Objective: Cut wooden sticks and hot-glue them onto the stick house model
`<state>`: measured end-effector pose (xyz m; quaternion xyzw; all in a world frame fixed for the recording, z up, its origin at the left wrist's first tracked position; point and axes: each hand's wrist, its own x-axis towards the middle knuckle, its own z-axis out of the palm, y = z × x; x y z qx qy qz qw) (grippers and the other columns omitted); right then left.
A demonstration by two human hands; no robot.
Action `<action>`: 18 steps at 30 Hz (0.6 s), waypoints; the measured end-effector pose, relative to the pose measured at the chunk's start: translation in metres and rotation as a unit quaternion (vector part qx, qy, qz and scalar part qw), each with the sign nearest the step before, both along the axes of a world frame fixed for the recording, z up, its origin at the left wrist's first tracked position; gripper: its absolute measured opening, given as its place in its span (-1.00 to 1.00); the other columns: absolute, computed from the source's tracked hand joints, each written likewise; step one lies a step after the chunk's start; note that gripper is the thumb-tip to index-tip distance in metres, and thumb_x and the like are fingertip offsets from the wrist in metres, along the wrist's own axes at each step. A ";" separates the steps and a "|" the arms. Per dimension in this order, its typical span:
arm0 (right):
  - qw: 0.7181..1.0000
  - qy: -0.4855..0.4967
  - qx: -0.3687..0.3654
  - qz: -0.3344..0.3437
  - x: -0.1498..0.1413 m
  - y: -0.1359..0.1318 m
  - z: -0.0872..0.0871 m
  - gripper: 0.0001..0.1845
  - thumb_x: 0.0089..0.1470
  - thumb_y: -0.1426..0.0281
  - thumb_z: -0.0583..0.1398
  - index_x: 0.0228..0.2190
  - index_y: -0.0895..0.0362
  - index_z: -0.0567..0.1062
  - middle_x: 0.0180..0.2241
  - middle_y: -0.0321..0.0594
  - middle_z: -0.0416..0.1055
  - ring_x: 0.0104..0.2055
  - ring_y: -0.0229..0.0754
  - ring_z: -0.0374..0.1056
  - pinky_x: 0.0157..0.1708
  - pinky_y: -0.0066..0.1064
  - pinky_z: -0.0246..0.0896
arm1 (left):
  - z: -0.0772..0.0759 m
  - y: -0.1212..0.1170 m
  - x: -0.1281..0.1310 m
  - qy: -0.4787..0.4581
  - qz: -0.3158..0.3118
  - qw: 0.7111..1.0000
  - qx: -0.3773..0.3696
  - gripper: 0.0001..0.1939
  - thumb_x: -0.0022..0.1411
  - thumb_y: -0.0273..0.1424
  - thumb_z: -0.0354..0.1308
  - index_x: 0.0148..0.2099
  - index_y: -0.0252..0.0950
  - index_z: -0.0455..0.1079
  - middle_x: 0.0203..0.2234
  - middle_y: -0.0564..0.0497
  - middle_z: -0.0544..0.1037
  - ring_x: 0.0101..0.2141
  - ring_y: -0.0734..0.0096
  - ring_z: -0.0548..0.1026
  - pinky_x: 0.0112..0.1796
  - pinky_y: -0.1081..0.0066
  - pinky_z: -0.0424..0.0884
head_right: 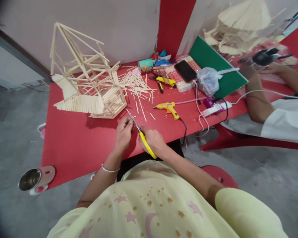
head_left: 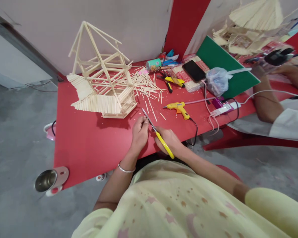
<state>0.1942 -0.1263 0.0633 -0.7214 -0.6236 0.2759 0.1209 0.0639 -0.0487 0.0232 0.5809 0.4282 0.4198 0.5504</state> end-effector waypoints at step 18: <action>0.989 0.124 0.054 -0.060 -0.004 0.001 -0.016 -0.72 0.14 0.39 0.07 -0.18 0.13 0.52 -0.46 -0.24 0.50 -0.41 -0.16 0.42 -0.37 -0.43 0.18 | 0.010 0.005 -0.003 0.039 -0.034 0.998 0.040 -0.75 0.40 -0.35 0.06 -0.38 -0.23 0.24 -0.51 0.09 0.34 -0.45 0.44 0.29 -0.36 0.40 0.22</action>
